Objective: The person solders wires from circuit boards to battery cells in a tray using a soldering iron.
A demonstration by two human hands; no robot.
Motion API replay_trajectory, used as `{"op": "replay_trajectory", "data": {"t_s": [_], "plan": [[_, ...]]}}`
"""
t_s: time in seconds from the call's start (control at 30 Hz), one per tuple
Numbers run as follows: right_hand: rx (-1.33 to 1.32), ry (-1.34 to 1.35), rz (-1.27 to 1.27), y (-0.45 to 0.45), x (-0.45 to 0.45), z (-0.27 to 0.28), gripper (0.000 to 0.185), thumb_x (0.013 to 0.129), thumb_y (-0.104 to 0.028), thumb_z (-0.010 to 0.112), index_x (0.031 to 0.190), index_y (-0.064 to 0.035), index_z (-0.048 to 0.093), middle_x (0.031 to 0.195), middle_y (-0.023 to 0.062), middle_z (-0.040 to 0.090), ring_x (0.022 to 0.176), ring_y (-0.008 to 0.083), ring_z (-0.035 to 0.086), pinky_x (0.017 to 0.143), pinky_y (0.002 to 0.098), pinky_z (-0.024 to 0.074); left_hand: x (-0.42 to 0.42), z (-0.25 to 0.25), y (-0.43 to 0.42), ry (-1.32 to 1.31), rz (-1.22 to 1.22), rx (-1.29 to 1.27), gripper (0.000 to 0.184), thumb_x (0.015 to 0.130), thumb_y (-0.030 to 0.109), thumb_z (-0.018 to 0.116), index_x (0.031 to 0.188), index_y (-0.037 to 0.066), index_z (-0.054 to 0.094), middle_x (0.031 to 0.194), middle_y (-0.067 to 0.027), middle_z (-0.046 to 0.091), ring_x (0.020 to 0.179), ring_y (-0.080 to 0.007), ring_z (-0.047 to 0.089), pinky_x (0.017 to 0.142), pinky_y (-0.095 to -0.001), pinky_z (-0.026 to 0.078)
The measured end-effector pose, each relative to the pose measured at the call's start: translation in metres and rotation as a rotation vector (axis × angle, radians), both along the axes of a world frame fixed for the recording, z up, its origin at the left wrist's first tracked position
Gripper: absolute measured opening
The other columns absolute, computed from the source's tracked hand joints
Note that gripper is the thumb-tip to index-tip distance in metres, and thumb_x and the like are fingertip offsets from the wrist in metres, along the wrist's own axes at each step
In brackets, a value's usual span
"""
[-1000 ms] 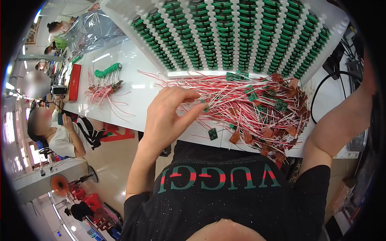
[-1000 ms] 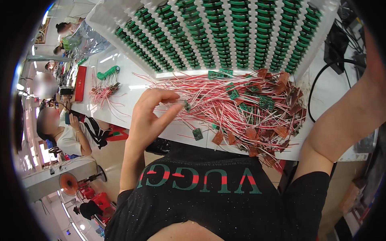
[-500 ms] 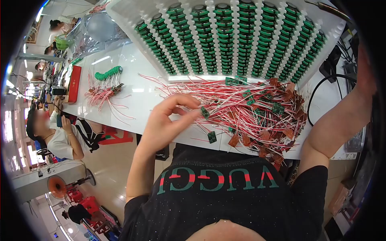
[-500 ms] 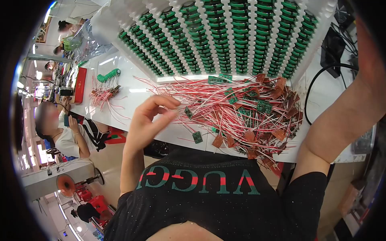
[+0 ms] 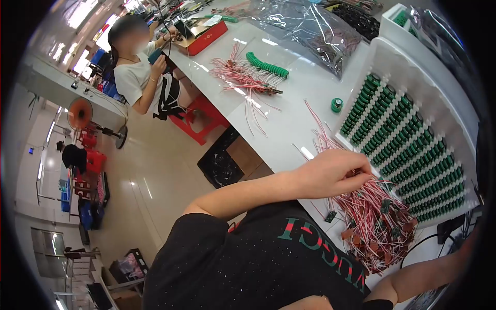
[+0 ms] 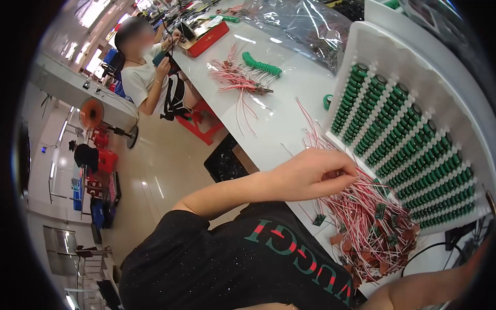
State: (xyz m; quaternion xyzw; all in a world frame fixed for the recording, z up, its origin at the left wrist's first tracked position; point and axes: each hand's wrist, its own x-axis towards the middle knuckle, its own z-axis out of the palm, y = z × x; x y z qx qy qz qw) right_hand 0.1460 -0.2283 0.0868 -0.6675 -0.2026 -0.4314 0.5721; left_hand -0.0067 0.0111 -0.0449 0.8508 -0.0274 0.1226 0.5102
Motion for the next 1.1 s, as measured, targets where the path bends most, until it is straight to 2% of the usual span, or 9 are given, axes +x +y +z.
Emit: {"op": "replay_trajectory", "data": {"t_s": [0.17,0.3,0.43,0.57,0.7,0.83,1.0,1.07,1.1], "plan": [[-0.621,-0.522,0.06,-0.039,0.032,-0.012,0.02,0.088,-0.019,0.054,0.084,-0.0048,0.039,0.074,0.0029,0.038,0.065,0.0144,0.039,0.059,0.026,0.0367,0.005,0.036,-0.017,-0.35,0.037,-0.244,0.011,0.083,0.012,0.057,0.091,0.005,0.06,0.086,-0.0045,0.057,0.072,-0.0146,0.054,0.061,-0.0271,0.044],[-0.47,-0.397,0.079,-0.037,0.024,-0.015,0.02,0.088,-0.02,0.053,0.086,-0.0042,0.041,0.075,0.003,0.04,0.063,0.0131,0.038,0.06,0.0258,0.0369,0.017,0.006,-0.022,-0.386,-0.151,0.312,0.014,0.08,0.012,0.057,0.092,0.008,0.061,0.089,-0.0043,0.059,0.082,-0.0228,0.053,0.074,-0.0341,0.041],[-0.295,-0.235,0.212,-0.054,0.029,-0.02,0.019,0.089,-0.021,0.051,0.089,-0.0032,0.043,0.076,0.0033,0.041,0.06,0.0114,0.037,0.062,0.0252,0.0369,0.022,0.042,-0.006,-0.374,-0.046,-0.069,0.015,0.081,0.011,0.056,0.095,0.008,0.06,0.09,-0.0051,0.06,0.083,-0.0226,0.054,0.075,-0.0334,0.041],[-0.149,-0.119,0.366,-0.068,0.037,-0.027,0.019,0.089,-0.021,0.05,0.091,-0.0023,0.045,0.077,0.0035,0.043,0.056,0.0096,0.035,0.063,0.0246,0.0369,0.017,0.019,-0.006,-0.274,-0.148,0.328,0.019,0.081,0.008,0.056,0.099,0.006,0.059,0.089,-0.0075,0.061,0.083,-0.0231,0.057,0.072,-0.0333,0.044],[-0.012,-0.026,0.511,-0.084,0.048,-0.035,0.02,0.089,-0.021,0.048,0.093,-0.0013,0.047,0.077,0.0038,0.045,0.053,0.0079,0.034,0.065,0.0241,0.037,0.021,0.047,0.001,-0.531,0.134,-0.124,0.021,0.079,0.007,0.059,0.1,0.007,0.059,0.091,-0.0077,0.061,0.079,-0.0233,0.059,0.068,-0.0334,0.045],[0.117,0.071,0.649,-0.102,0.064,-0.045,0.021,0.09,-0.021,0.046,0.096,-0.0004,0.049,0.078,0.0041,0.047,0.05,0.0062,0.032,0.066,0.0235,0.037,0.018,0.029,0.005,-0.362,-0.048,0.486,0.027,0.08,0.008,0.06,0.107,0.006,0.056,0.095,-0.0091,0.061,0.083,-0.0181,0.059,0.072,-0.0284,0.046],[0.25,0.269,1.043,-0.159,0.097,-0.05,0.024,0.09,-0.021,0.045,0.099,0.0008,0.052,0.079,0.0044,0.049,0.046,0.004,0.03,0.068,0.0228,0.0371,0.009,0.063,0.002,-0.622,0.107,-0.513,0.026,0.085,0.005,0.053,0.111,0.004,0.054,0.094,-0.009,0.06,0.083,-0.0171,0.059,0.075,-0.0273,0.045],[0.33,0.096,0.819,-0.082,0.048,-0.035,0.021,0.092,-0.022,0.043,0.09,-0.0017,0.048,0.079,0.0043,0.045,0.043,0.0032,0.027,0.062,0.0194,0.0334,0.012,0.088,0.002,-0.742,0.188,-0.709,0.027,0.084,0.001,0.053,0.111,0.001,0.055,0.099,-0.0092,0.059,0.087,-0.0146,0.057,0.077,-0.0252,0.044],[0.237,0.107,1.072,-0.082,0.047,-0.03,0.02,0.092,-0.023,0.045,0.088,-0.0028,0.045,0.081,0.0058,0.045,0.041,0.0035,0.026,0.059,0.0195,0.0327,0.013,0.082,0.002,-0.663,0.152,-0.384,0.027,0.083,0.0,0.054,0.11,0.001,0.056,0.098,-0.009,0.059,0.087,-0.0144,0.056,0.078,-0.0251,0.044]]}}
